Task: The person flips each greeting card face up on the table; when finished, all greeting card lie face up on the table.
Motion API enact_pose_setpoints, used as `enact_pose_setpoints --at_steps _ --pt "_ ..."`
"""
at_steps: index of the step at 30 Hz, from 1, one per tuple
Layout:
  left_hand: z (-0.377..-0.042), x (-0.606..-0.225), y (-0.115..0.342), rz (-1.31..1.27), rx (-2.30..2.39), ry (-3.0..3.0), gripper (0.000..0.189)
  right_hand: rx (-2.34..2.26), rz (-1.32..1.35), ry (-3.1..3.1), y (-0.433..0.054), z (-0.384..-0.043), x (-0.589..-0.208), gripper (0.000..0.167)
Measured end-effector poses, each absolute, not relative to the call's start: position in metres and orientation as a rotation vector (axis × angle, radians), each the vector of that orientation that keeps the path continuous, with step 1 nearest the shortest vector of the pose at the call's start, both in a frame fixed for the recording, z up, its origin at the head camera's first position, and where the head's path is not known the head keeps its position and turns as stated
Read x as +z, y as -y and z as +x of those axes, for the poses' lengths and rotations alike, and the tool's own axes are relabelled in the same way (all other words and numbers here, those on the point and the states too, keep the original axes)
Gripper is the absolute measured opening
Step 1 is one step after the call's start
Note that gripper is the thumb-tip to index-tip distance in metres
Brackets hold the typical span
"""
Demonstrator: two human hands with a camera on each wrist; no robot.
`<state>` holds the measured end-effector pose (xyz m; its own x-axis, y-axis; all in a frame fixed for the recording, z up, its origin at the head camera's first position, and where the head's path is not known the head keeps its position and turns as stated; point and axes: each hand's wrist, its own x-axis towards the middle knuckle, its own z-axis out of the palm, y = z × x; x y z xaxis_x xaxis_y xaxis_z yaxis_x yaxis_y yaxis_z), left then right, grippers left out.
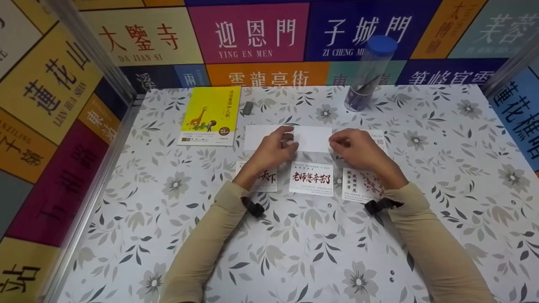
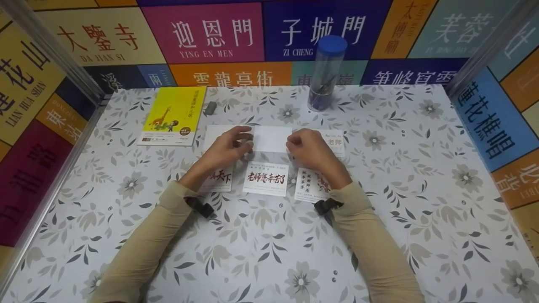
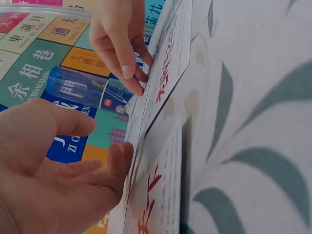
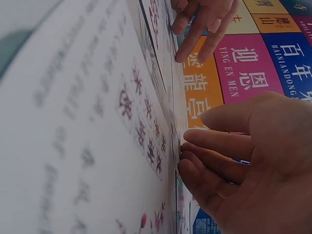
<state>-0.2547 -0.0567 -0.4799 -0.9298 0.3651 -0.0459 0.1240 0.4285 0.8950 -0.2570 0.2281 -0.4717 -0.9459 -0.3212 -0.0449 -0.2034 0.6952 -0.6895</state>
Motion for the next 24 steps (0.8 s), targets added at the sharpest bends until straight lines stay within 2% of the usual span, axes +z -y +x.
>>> enact_pose_setpoints --at_steps 7,13,24 --pt "-0.251 -0.477 0.053 0.310 1.635 -2.287 0.064 -1.060 -0.419 -2.740 -0.223 -0.256 -0.470 0.034" --pt "-0.251 -0.471 0.051 0.192 1.830 -2.130 0.059 -1.068 -0.458 -2.714 -0.220 -0.255 -0.470 0.038" --pt "-0.247 -0.468 0.043 0.159 1.838 -2.149 0.068 -1.076 -0.439 -2.707 -0.217 -0.254 -0.470 0.045"
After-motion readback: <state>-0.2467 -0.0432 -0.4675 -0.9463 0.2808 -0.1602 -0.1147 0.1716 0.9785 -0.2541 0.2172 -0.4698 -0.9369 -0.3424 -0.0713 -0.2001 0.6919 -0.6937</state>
